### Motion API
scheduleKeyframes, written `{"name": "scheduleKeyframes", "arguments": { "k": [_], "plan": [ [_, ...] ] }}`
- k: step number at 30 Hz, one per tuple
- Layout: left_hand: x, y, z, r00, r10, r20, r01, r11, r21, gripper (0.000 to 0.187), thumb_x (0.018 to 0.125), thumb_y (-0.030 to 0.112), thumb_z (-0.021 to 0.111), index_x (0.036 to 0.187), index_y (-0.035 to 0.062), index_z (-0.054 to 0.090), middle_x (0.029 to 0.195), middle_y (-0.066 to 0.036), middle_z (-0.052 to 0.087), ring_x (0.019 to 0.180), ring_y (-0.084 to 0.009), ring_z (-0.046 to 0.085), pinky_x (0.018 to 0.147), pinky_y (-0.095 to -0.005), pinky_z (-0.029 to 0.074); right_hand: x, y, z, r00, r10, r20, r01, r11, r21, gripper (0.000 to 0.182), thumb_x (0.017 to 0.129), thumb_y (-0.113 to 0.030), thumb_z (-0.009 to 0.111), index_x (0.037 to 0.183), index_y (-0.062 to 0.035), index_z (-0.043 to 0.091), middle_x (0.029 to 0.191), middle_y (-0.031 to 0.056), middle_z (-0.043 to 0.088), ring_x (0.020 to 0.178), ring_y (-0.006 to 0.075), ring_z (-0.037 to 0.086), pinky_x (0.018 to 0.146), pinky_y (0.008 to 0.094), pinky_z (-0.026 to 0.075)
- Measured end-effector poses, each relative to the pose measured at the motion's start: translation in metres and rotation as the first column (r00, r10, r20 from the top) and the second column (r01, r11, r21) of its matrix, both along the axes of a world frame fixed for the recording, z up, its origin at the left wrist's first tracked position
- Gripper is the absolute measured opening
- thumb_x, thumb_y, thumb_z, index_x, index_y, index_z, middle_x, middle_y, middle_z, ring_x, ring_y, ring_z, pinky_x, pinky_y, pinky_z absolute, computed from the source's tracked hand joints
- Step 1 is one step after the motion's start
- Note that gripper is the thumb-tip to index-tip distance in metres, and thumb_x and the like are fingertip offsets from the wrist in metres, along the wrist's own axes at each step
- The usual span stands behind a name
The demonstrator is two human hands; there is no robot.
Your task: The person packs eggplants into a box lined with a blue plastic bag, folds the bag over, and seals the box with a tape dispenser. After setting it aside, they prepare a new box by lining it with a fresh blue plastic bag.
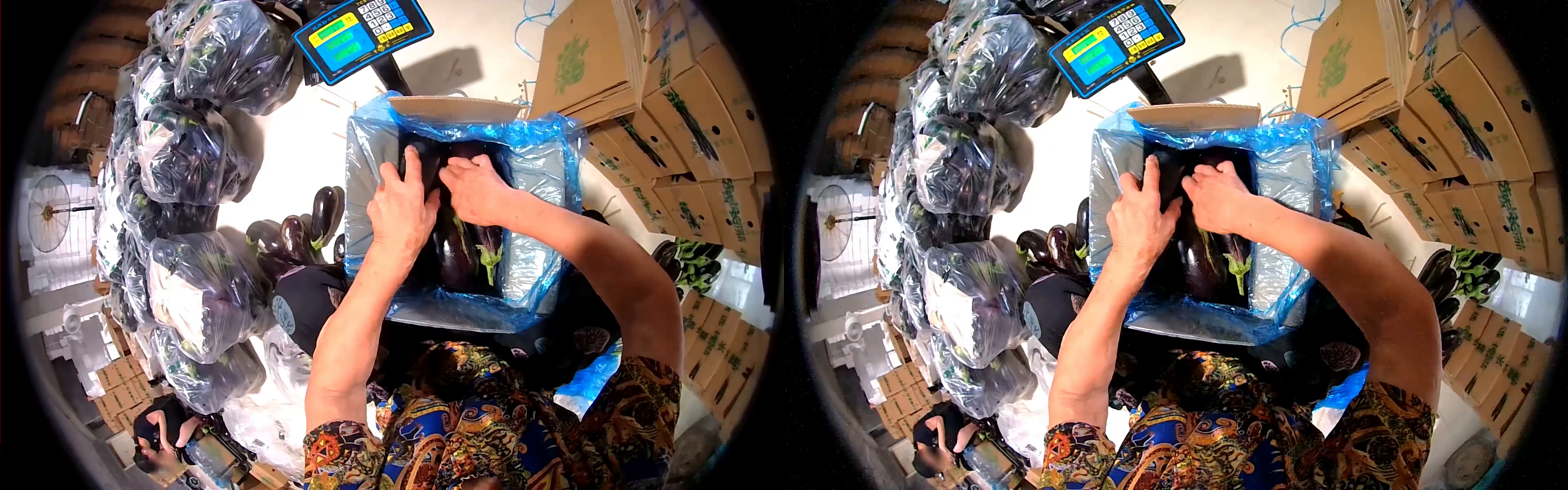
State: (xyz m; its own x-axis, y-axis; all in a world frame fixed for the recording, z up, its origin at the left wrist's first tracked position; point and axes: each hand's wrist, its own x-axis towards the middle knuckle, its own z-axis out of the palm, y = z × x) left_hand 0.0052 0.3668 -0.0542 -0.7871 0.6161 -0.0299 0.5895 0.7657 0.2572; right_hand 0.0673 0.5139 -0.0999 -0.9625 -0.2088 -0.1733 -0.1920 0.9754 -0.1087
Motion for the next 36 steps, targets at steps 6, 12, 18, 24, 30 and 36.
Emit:
{"name": "scheduleKeyframes", "arguments": {
  "k": [6, 12, 18, 24, 30, 36],
  "plan": [
    [0.002, -0.004, -0.002, 0.999, 0.031, -0.020, -0.032, 0.999, -0.013, 0.072, 0.079, 0.031, 0.070, 0.140, 0.0097, 0.039, 0.105, -0.020, 0.050, 0.087, -0.0431, 0.062, 0.069, -0.0509, 0.052, -0.017, -0.024, 0.008, 0.913, -0.252, 0.319, 0.304, 0.945, -0.122, 0.049, 0.081, -0.022, 0.046, 0.122, 0.0037, 0.055, 0.126, 0.0168, 0.057, 0.134, 0.0314, 0.035, 0.106, 0.0526, 0.023],
    [0.005, 0.000, -0.001, 0.997, 0.042, -0.060, -0.044, 0.998, -0.036, 0.079, 0.072, 0.034, 0.076, 0.137, 0.0064, 0.041, 0.103, -0.019, 0.051, 0.090, -0.0401, 0.061, 0.069, -0.0490, 0.052, -0.015, -0.011, 0.009, 0.936, -0.169, 0.309, 0.234, 0.954, -0.188, 0.050, 0.078, -0.030, 0.053, 0.117, 0.0012, 0.059, 0.121, 0.0144, 0.060, 0.128, 0.0308, 0.040, 0.104, 0.0534, 0.030],
    [-0.003, 0.004, -0.006, 0.983, 0.000, -0.186, 0.011, 0.998, 0.060, 0.074, 0.065, 0.030, 0.078, 0.127, 0.0027, 0.049, 0.096, -0.016, 0.053, 0.090, -0.0362, 0.060, 0.071, -0.0460, 0.052, -0.017, -0.002, -0.006, 0.949, -0.146, 0.281, 0.203, 0.962, -0.185, 0.051, 0.077, -0.035, 0.055, 0.114, 0.0002, 0.060, 0.113, 0.0121, 0.064, 0.120, 0.0285, 0.046, 0.098, 0.0506, 0.032],
    [-0.013, -0.020, 0.068, 0.902, 0.017, -0.431, 0.134, 0.938, 0.319, 0.061, 0.067, 0.019, 0.075, 0.124, 0.0082, 0.056, 0.095, -0.014, 0.053, 0.087, -0.0318, 0.054, 0.077, -0.0421, 0.047, -0.014, -0.005, -0.001, 0.961, -0.184, 0.206, 0.234, 0.938, -0.255, 0.054, 0.078, -0.042, 0.057, 0.113, -0.0012, 0.059, 0.102, 0.0126, 0.068, 0.117, 0.0287, 0.049, 0.090, 0.0475, 0.032],
    [-0.007, -0.067, 0.115, 0.966, 0.123, 0.227, -0.252, 0.638, 0.728, 0.056, 0.073, 0.013, 0.076, 0.125, 0.0051, 0.057, 0.104, -0.006, 0.058, 0.093, -0.0161, 0.058, 0.084, -0.0289, 0.048, -0.020, -0.026, -0.005, 0.926, -0.342, 0.159, 0.371, 0.901, -0.223, 0.071, 0.081, -0.053, 0.061, 0.127, 0.0000, 0.049, 0.126, 0.0170, 0.057, 0.127, 0.0306, 0.041, 0.102, 0.0510, 0.026],
    [-0.035, -0.110, 0.125, 0.948, 0.102, 0.301, -0.314, 0.449, 0.836, 0.058, 0.078, 0.017, 0.074, 0.129, -0.0022, 0.053, 0.115, -0.009, 0.058, 0.103, -0.0179, 0.057, 0.093, -0.0301, 0.044, -0.047, -0.040, 0.002, 0.816, -0.475, 0.329, 0.536, 0.835, -0.124, 0.067, 0.074, -0.035, 0.065, 0.127, 0.0015, 0.050, 0.118, 0.0169, 0.062, 0.125, 0.0288, 0.041, 0.097, 0.0499, 0.027]
  ]
}}
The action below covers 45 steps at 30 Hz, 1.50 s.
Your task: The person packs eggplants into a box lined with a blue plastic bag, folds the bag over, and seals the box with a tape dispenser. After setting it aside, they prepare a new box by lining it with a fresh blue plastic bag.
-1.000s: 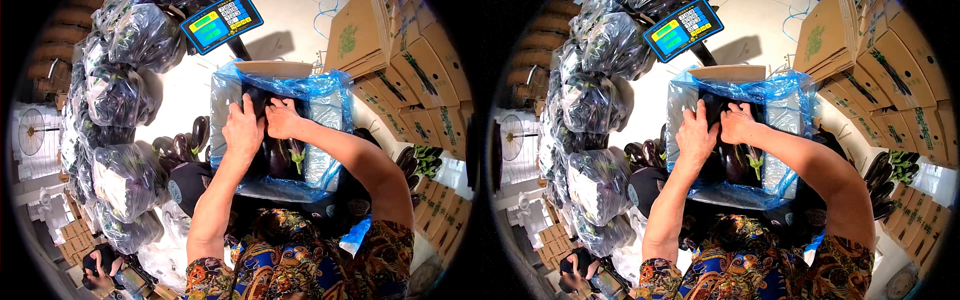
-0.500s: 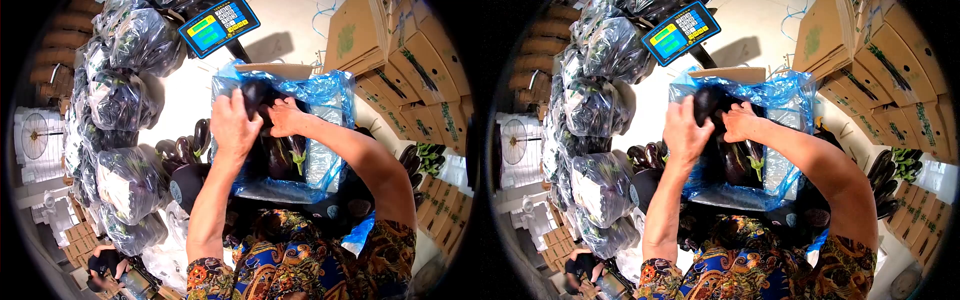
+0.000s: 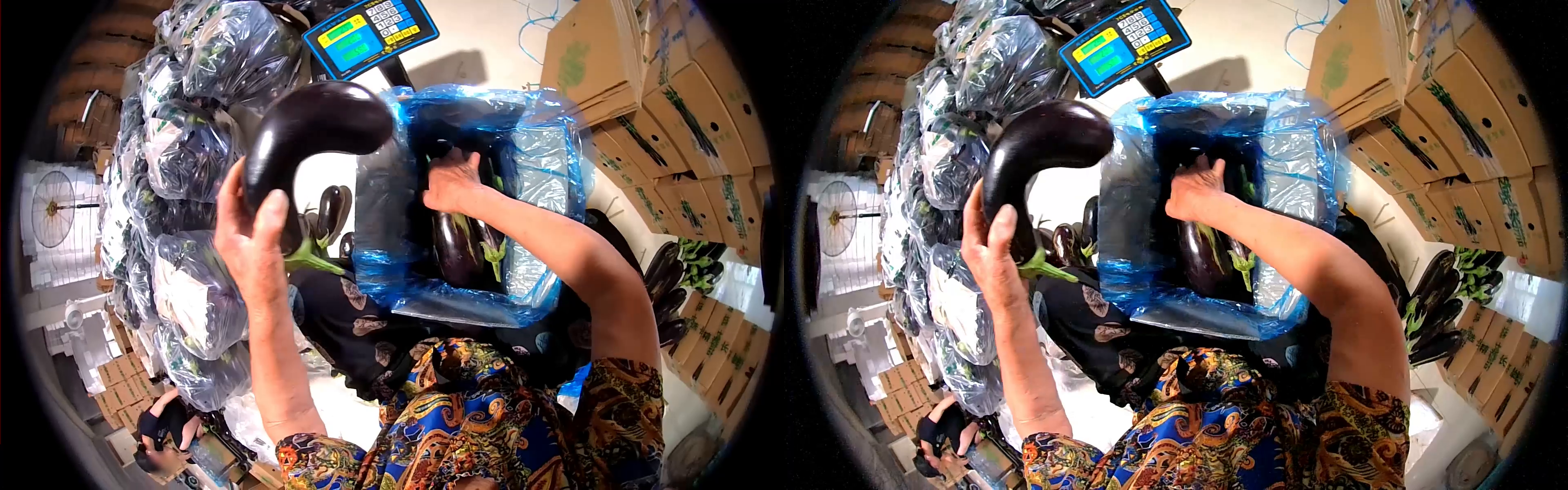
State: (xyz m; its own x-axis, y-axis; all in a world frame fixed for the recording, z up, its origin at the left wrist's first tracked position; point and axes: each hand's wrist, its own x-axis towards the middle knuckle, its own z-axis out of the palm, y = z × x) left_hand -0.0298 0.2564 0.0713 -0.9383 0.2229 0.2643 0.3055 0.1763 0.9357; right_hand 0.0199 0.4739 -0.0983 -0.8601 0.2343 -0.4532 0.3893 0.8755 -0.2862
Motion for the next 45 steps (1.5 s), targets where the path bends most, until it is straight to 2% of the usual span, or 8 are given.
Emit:
{"name": "scheduleKeyframes", "arguments": {
  "k": [8, 15, 20, 21, 29, 35, 40, 45],
  "plan": [
    [-0.071, -0.082, -0.055, 0.980, 0.181, 0.085, -0.171, 0.978, -0.119, 0.049, 0.081, 0.012, 0.073, 0.126, -0.0006, 0.057, 0.106, -0.005, 0.061, 0.090, -0.0111, 0.056, 0.083, -0.0233, 0.045, -0.003, 0.001, 0.027, 0.998, -0.032, -0.045, 0.021, 0.972, -0.233, 0.046, 0.074, -0.018, 0.057, 0.112, 0.0048, 0.047, 0.110, 0.0274, 0.062, 0.109, 0.0476, 0.056, 0.095, 0.0476, 0.047],
    [-0.072, -0.122, -0.139, 0.960, 0.196, 0.199, -0.118, 0.931, -0.347, 0.052, 0.081, 0.023, 0.072, 0.124, -0.0025, 0.057, 0.108, -0.007, 0.062, 0.096, -0.0150, 0.056, 0.088, -0.0279, 0.043, -0.029, 0.015, 0.009, 0.999, -0.034, 0.019, 0.037, 0.977, -0.211, 0.042, 0.075, -0.019, 0.056, 0.107, 0.0058, 0.064, 0.112, 0.0283, 0.063, 0.106, 0.0427, 0.061, 0.094, 0.0460, 0.048],
    [-0.058, -0.135, -0.155, 0.948, 0.210, 0.238, -0.119, 0.931, -0.345, 0.051, 0.080, 0.022, 0.072, 0.122, -0.0021, 0.057, 0.107, -0.010, 0.064, 0.097, -0.0177, 0.058, 0.091, -0.0299, 0.044, -0.039, 0.054, 0.012, 0.970, -0.180, 0.162, 0.238, 0.829, -0.507, 0.040, 0.080, -0.036, 0.063, 0.094, 0.0009, 0.068, 0.101, 0.0217, 0.068, 0.087, 0.0382, 0.068, 0.076, 0.0437, 0.056],
    [-0.058, -0.137, -0.162, 0.951, 0.208, 0.229, -0.114, 0.924, -0.364, 0.050, 0.080, 0.022, 0.072, 0.122, -0.0018, 0.058, 0.107, -0.010, 0.064, 0.097, -0.0176, 0.058, 0.091, -0.0299, 0.044, -0.055, 0.067, -0.015, 0.996, 0.035, 0.080, -0.008, 0.949, -0.315, 0.042, 0.081, -0.039, 0.062, 0.096, 0.0004, 0.068, 0.103, 0.0214, 0.067, 0.091, 0.0383, 0.067, 0.080, 0.0444, 0.055],
    [-0.048, -0.159, -0.239, 0.891, 0.333, 0.307, -0.206, 0.902, -0.380, 0.050, 0.080, 0.019, 0.073, 0.122, -0.0028, 0.058, 0.107, -0.013, 0.065, 0.095, -0.0166, 0.060, 0.086, -0.0294, 0.047, -0.046, 0.027, 0.017, 0.960, -0.277, 0.039, 0.280, 0.951, -0.131, 0.048, 0.090, -0.041, 0.050, 0.115, -0.0023, 0.064, 0.123, 0.0264, 0.058, 0.117, 0.0438, 0.053, 0.099, 0.0483, 0.043],
    [-0.035, -0.194, -0.319, 0.760, 0.629, 0.164, -0.432, 0.678, -0.595, 0.047, 0.081, 0.030, 0.069, 0.118, 0.0022, 0.062, 0.101, -0.016, 0.068, 0.093, -0.0283, 0.064, 0.088, -0.0370, 0.048, -0.016, 0.015, 0.008, 0.981, -0.077, -0.178, 0.075, 0.997, -0.019, 0.061, 0.094, -0.036, 0.044, 0.147, -0.0105, 0.028, 0.139, 0.0242, 0.043, 0.125, 0.0413, 0.045, 0.104, 0.0479, 0.038],
    [0.014, -0.168, -0.239, 0.859, 0.355, -0.370, -0.500, 0.738, -0.454, 0.034, 0.086, 0.016, 0.064, 0.117, 0.0020, 0.061, 0.108, -0.016, 0.065, 0.101, -0.0277, 0.063, 0.088, -0.0381, 0.048, -0.007, 0.009, 0.022, 0.992, 0.116, -0.056, -0.100, 0.969, 0.225, 0.057, 0.093, -0.034, 0.047, 0.144, -0.0113, 0.034, 0.128, 0.0243, 0.053, 0.110, 0.0420, 0.056, 0.095, 0.0492, 0.044],
    [0.132, -0.217, -0.131, 0.872, 0.285, 0.399, -0.264, 0.958, -0.108, 0.022, 0.090, 0.004, 0.057, 0.112, -0.0020, 0.058, 0.095, -0.008, 0.064, 0.084, -0.0143, 0.063, 0.078, -0.0267, 0.052, -0.008, 0.007, 0.061, 0.930, 0.192, -0.315, -0.176, 0.981, 0.079, 0.031, 0.090, -0.017, 0.057, 0.116, -0.0011, 0.060, 0.108, 0.0227, 0.065, 0.099, 0.0375, 0.063, 0.087, 0.0432, 0.049]
  ]
}}
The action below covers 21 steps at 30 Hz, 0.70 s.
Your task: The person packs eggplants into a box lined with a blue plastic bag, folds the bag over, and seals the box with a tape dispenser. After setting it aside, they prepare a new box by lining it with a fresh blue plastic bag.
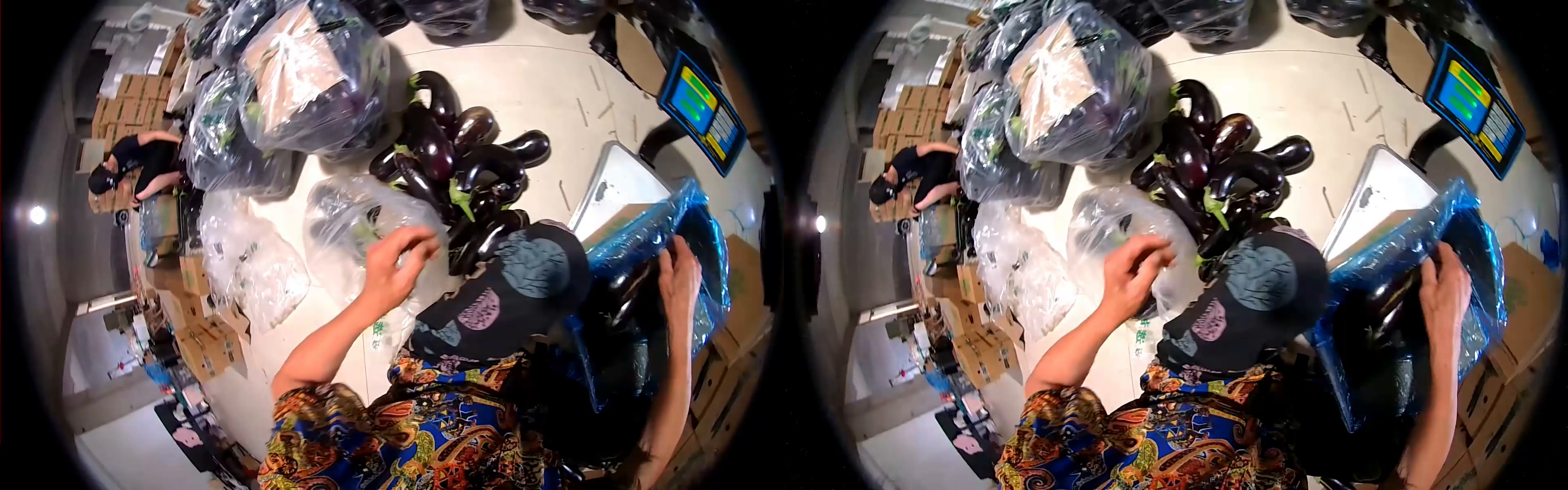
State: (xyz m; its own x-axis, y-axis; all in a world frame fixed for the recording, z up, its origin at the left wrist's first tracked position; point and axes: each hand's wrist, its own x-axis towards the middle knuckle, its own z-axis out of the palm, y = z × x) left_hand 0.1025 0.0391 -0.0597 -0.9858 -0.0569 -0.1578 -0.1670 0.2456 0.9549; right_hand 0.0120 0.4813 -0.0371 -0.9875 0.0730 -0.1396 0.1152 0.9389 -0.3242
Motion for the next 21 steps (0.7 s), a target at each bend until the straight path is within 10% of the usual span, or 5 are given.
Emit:
{"name": "scheduleKeyframes", "arguments": {
  "k": [5, 8, 17, 18, 21],
  "plan": [
    [0.104, -0.111, -0.116, 0.822, 0.121, 0.557, -0.123, 0.992, -0.033, 0.030, 0.089, 0.002, 0.052, 0.119, -0.0008, 0.054, 0.092, -0.004, 0.062, 0.082, -0.0126, 0.061, 0.077, -0.0242, 0.050, -0.003, -0.058, 0.035, 0.998, -0.050, -0.030, 0.041, 0.969, -0.245, 0.022, 0.094, -0.020, 0.057, 0.104, -0.0020, 0.065, 0.092, 0.0122, 0.068, 0.081, 0.0211, 0.062, 0.077, 0.0332, 0.050],
    [0.140, -0.183, -0.242, 0.929, 0.368, 0.051, -0.335, 0.889, -0.313, 0.036, 0.082, 0.010, 0.058, 0.117, -0.0008, 0.060, 0.096, -0.012, 0.069, 0.082, -0.0225, 0.066, 0.074, -0.0320, 0.051, 0.000, -0.090, 0.047, 0.987, 0.043, -0.152, -0.089, 0.946, -0.311, 0.020, 0.094, -0.020, 0.059, 0.099, -0.0026, 0.067, 0.082, 0.0085, 0.065, 0.073, 0.0150, 0.058, 0.069, 0.0286, 0.048],
    [0.049, -0.295, -0.283, 0.890, 0.360, 0.281, 0.162, 0.325, -0.932, 0.030, 0.083, 0.020, 0.059, 0.107, 0.0030, 0.064, 0.104, -0.016, 0.067, 0.092, -0.0315, 0.063, 0.086, -0.0428, 0.048, 0.001, -0.128, 0.058, 0.999, 0.042, -0.033, -0.052, 0.900, -0.433, 0.019, 0.093, -0.017, 0.060, 0.098, 0.0005, 0.066, 0.079, 0.0060, 0.065, 0.070, 0.0124, 0.056, 0.065, 0.0273, 0.047],
    [0.049, -0.272, -0.307, 0.837, 0.514, -0.189, -0.483, 0.530, -0.696, 0.030, 0.083, 0.021, 0.059, 0.107, 0.0032, 0.065, 0.110, -0.017, 0.066, 0.098, -0.0327, 0.062, 0.089, -0.0437, 0.047, 0.002, -0.130, 0.055, 0.998, 0.063, -0.023, -0.067, 0.899, -0.433, 0.019, 0.093, -0.016, 0.060, 0.098, 0.0010, 0.066, 0.079, 0.0063, 0.065, 0.070, 0.0126, 0.057, 0.066, 0.0275, 0.047],
    [0.044, -0.210, -0.287, 0.883, 0.469, 0.005, -0.227, 0.436, -0.871, 0.047, 0.085, 0.035, 0.060, 0.117, 0.0010, 0.060, 0.124, -0.018, 0.060, 0.119, -0.0334, 0.054, 0.101, -0.0430, 0.040, 0.007, -0.135, 0.052, 0.993, 0.121, 0.010, -0.107, 0.909, -0.402, 0.017, 0.091, -0.012, 0.061, 0.098, 0.0027, 0.065, 0.080, 0.0089, 0.066, 0.073, 0.0142, 0.059, 0.069, 0.0284, 0.048]
  ]
}}
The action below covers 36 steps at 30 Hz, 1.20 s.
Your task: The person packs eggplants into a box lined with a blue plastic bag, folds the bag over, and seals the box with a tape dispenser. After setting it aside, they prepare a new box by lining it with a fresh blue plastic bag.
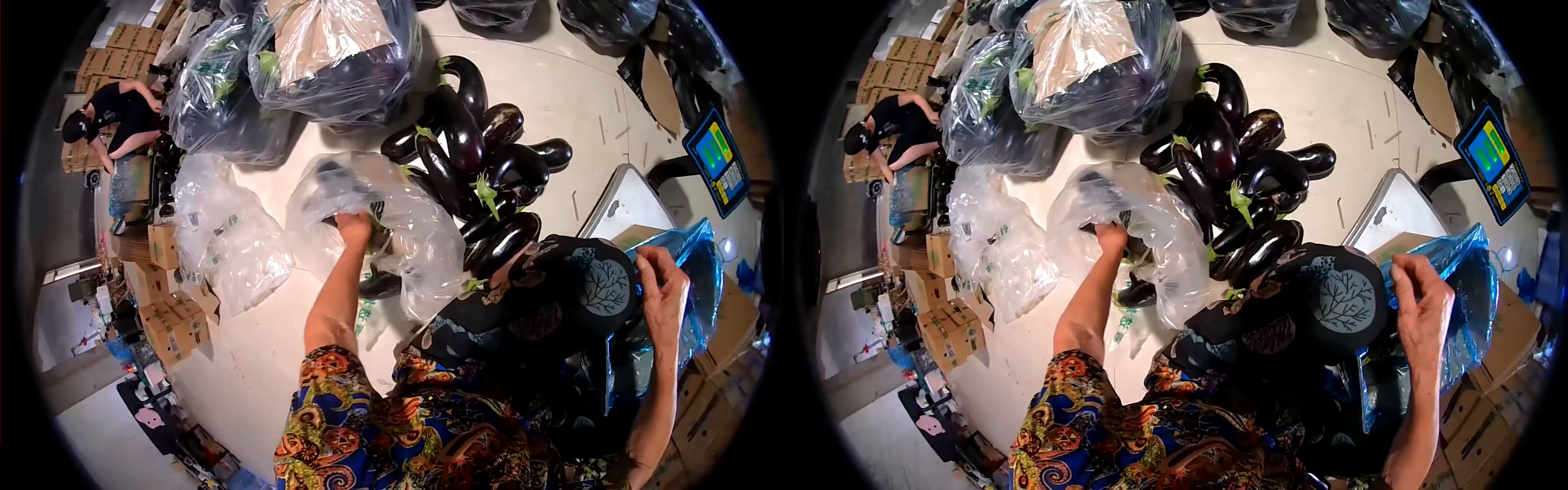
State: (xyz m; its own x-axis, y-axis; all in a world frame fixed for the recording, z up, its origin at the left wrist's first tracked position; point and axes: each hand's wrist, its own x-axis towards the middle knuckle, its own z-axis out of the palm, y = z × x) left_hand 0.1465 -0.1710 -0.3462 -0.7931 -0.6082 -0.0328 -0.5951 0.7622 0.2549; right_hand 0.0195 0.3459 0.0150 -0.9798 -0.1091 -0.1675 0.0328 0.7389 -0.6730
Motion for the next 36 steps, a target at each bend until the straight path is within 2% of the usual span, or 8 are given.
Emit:
{"name": "scheduleKeyframes", "arguments": {
  "k": [2, 6, 9, 10, 14, 27, 31, 36],
  "plan": [
    [0.007, -0.030, -0.145, 0.985, -0.046, 0.168, 0.053, 0.998, -0.037, 0.045, 0.087, 0.033, 0.058, 0.122, 0.0050, 0.058, 0.132, -0.014, 0.055, 0.124, -0.0319, 0.050, 0.102, -0.0419, 0.039, 0.003, 0.004, -0.010, 1.000, 0.026, 0.004, -0.026, 1.000, 0.011, 0.017, 0.091, -0.012, 0.061, 0.099, 0.0028, 0.065, 0.081, 0.0101, 0.066, 0.073, 0.0149, 0.060, 0.070, 0.0291, 0.049],
    [-0.026, 0.030, -0.046, 0.732, 0.061, 0.678, 0.208, 0.928, -0.309, 0.043, 0.091, 0.027, 0.054, 0.130, 0.0081, 0.053, 0.132, -0.010, 0.056, 0.122, -0.0277, 0.052, 0.101, -0.0408, 0.042, 0.011, -0.002, -0.009, 0.999, 0.046, 0.025, -0.045, 0.999, -0.014, 0.015, 0.090, -0.009, 0.060, 0.097, 0.0039, 0.064, 0.085, 0.0123, 0.065, 0.073, 0.0180, 0.062, 0.070, 0.0286, 0.049],
    [0.001, 0.025, -0.004, 0.974, 0.223, 0.042, -0.226, 0.938, 0.264, 0.043, 0.091, 0.026, 0.054, 0.129, 0.0072, 0.053, 0.122, -0.011, 0.061, 0.110, -0.0258, 0.058, 0.090, -0.0390, 0.048, 0.016, -0.002, -0.001, 1.000, 0.020, 0.004, -0.020, 1.000, 0.011, 0.016, 0.090, -0.009, 0.060, 0.097, 0.0037, 0.064, 0.088, 0.0133, 0.066, 0.077, 0.0198, 0.062, 0.073, 0.0296, 0.050],
    [0.015, 0.019, 0.014, 0.878, 0.421, -0.228, -0.226, 0.784, 0.578, 0.042, 0.090, 0.027, 0.054, 0.127, 0.0063, 0.053, 0.117, -0.011, 0.063, 0.103, -0.0253, 0.062, 0.084, -0.0382, 0.051, 0.017, -0.001, 0.000, 1.000, 0.011, -0.016, -0.011, 1.000, -0.003, 0.016, 0.090, -0.009, 0.060, 0.097, 0.0037, 0.064, 0.089, 0.0135, 0.066, 0.077, 0.0201, 0.063, 0.073, 0.0298, 0.050],
    [0.087, 0.007, 0.126, 0.656, 0.725, 0.209, -0.165, -0.133, 0.977, 0.044, 0.088, 0.029, 0.056, 0.122, 0.0025, 0.054, 0.093, -0.009, 0.063, 0.062, -0.0173, 0.058, 0.049, -0.0242, 0.045, 0.017, -0.001, 0.000, 0.992, 0.086, -0.091, -0.086, 0.996, 0.002, 0.015, 0.088, -0.007, 0.059, 0.098, 0.0033, 0.065, 0.090, 0.0151, 0.066, 0.080, 0.0248, 0.064, 0.078, 0.0314, 0.049],
    [0.059, -0.005, 0.368, 0.991, 0.018, -0.133, 0.134, -0.154, 0.979, 0.068, 0.069, 0.035, 0.065, 0.114, -0.0151, 0.057, 0.090, -0.022, 0.067, 0.044, -0.0191, 0.059, 0.031, -0.0242, 0.047, 0.034, -0.019, 0.064, 0.933, 0.202, -0.298, -0.275, 0.933, -0.230, 0.020, 0.077, -0.006, 0.069, 0.096, 0.0015, 0.067, 0.089, 0.0127, 0.066, 0.079, 0.0218, 0.064, 0.071, 0.0291, 0.049],
    [-0.041, 0.081, 0.425, 0.873, -0.346, -0.345, 0.373, 0.016, 0.928, 0.077, 0.064, 0.048, 0.065, 0.109, -0.0147, 0.060, 0.087, -0.022, 0.068, 0.047, -0.0205, 0.063, 0.035, -0.0261, 0.051, 0.043, -0.022, 0.087, 0.722, 0.526, -0.450, -0.584, 0.812, 0.013, 0.079, 0.066, -0.043, 0.081, 0.128, -0.0035, 0.053, 0.136, 0.0190, 0.049, 0.123, 0.0365, 0.048, 0.100, 0.0449, 0.042],
    [-0.148, 0.243, 0.478, 0.509, -0.698, -0.503, 0.490, -0.245, 0.836, 0.074, 0.081, 0.054, 0.055, 0.119, -0.0099, 0.055, 0.102, -0.019, 0.065, 0.075, -0.0185, 0.065, 0.062, -0.0286, 0.053, 0.044, 0.018, 0.124, 0.765, 0.549, -0.337, -0.598, 0.800, -0.052, 0.075, 0.062, -0.030, 0.079, 0.124, 0.0008, 0.050, 0.108, 0.0223, 0.061, 0.100, 0.0382, 0.060, 0.089, 0.0413, 0.048]
  ]
}}
